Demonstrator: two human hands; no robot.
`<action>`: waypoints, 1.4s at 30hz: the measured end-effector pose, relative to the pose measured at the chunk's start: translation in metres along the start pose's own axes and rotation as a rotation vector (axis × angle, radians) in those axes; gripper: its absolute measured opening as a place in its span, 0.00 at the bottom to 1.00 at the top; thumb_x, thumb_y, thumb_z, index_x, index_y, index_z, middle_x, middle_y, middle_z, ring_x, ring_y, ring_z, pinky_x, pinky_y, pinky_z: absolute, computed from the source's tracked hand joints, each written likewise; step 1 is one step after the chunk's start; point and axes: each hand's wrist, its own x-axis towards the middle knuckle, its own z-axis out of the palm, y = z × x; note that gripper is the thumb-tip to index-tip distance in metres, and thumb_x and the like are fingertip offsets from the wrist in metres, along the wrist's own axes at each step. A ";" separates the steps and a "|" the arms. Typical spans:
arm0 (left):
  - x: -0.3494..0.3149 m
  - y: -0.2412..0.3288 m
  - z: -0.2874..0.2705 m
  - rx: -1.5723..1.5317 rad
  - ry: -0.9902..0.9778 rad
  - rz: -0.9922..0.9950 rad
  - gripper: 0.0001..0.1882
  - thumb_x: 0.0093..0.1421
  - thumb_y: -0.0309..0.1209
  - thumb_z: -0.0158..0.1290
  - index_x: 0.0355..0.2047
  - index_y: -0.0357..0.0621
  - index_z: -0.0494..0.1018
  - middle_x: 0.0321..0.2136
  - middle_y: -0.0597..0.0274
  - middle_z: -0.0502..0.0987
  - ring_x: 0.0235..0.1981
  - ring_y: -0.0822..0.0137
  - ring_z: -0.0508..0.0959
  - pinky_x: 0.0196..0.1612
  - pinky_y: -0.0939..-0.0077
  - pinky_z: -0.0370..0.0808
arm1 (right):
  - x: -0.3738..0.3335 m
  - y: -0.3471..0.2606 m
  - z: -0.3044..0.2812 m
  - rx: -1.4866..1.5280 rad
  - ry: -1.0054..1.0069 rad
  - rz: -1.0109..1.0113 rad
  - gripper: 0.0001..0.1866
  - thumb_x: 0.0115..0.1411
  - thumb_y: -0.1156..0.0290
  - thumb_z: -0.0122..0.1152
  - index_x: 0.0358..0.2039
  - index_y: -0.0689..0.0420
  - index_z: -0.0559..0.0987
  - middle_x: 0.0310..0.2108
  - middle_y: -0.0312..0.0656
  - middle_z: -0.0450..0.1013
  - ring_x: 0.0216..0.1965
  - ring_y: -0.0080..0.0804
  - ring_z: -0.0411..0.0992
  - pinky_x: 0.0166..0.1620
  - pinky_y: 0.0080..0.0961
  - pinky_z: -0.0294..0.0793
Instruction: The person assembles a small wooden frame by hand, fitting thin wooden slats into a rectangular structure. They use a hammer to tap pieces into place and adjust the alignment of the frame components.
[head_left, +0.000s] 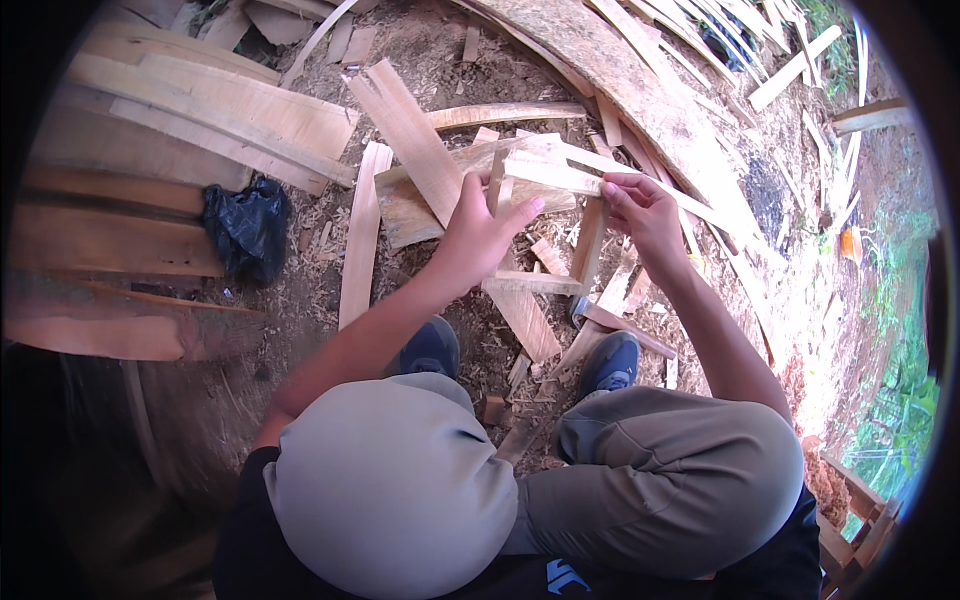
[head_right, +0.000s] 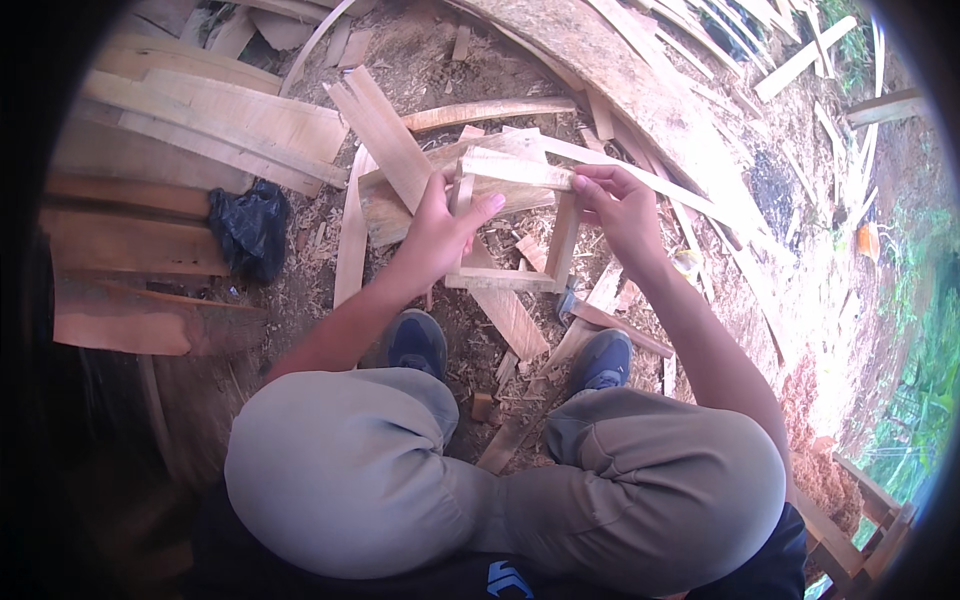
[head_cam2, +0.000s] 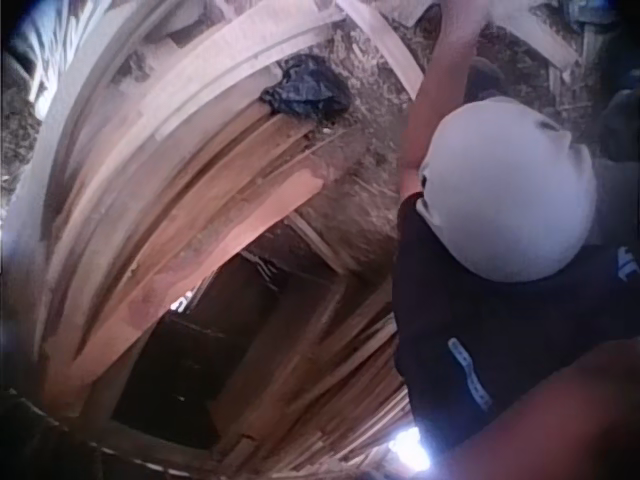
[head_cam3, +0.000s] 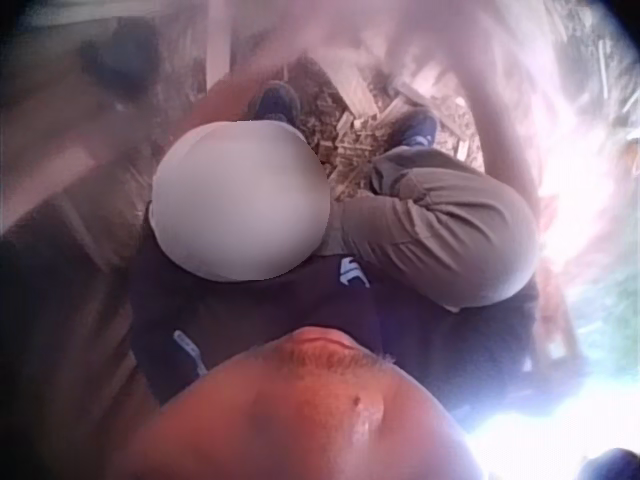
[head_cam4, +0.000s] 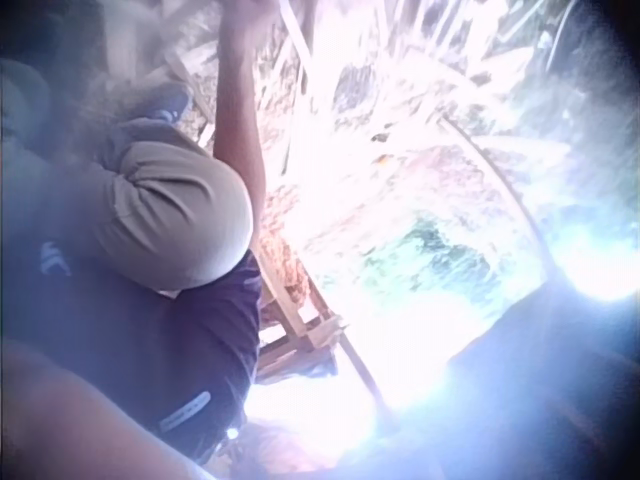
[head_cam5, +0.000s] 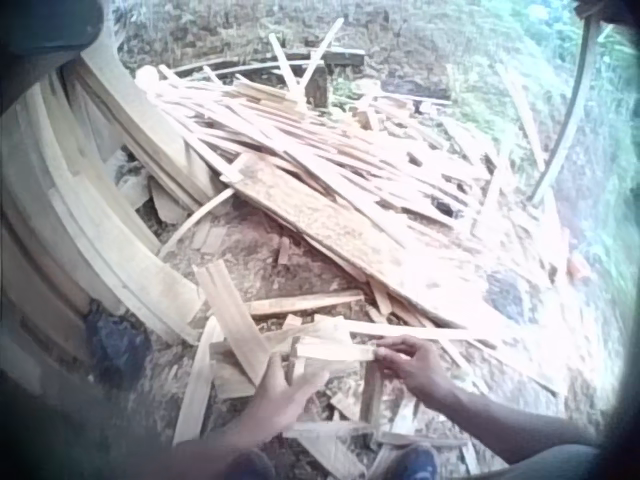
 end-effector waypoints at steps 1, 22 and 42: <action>0.006 0.006 0.002 0.010 -0.028 0.000 0.33 0.66 0.44 0.56 0.58 0.34 0.56 0.32 0.64 0.70 0.21 0.78 0.68 0.22 0.82 0.68 | 0.000 0.002 -0.002 0.009 0.054 0.008 0.14 0.66 0.64 0.63 0.49 0.57 0.80 0.39 0.40 0.81 0.38 0.22 0.78 0.41 0.22 0.79; 0.118 -0.005 -0.006 1.082 0.001 0.246 0.25 0.67 0.39 0.51 0.59 0.37 0.69 0.52 0.44 0.73 0.51 0.50 0.74 0.57 0.59 0.70 | 0.056 0.028 -0.057 -0.261 -0.147 -0.071 0.16 0.68 0.61 0.56 0.48 0.59 0.78 0.29 0.37 0.74 0.32 0.22 0.71 0.36 0.23 0.71; 0.114 0.015 -0.035 1.143 0.115 0.097 0.21 0.67 0.38 0.46 0.55 0.37 0.72 0.49 0.44 0.72 0.51 0.49 0.76 0.55 0.56 0.73 | 0.032 0.059 -0.112 0.148 0.100 0.393 0.15 0.66 0.57 0.55 0.46 0.54 0.73 0.33 0.33 0.69 0.30 0.20 0.66 0.38 0.26 0.72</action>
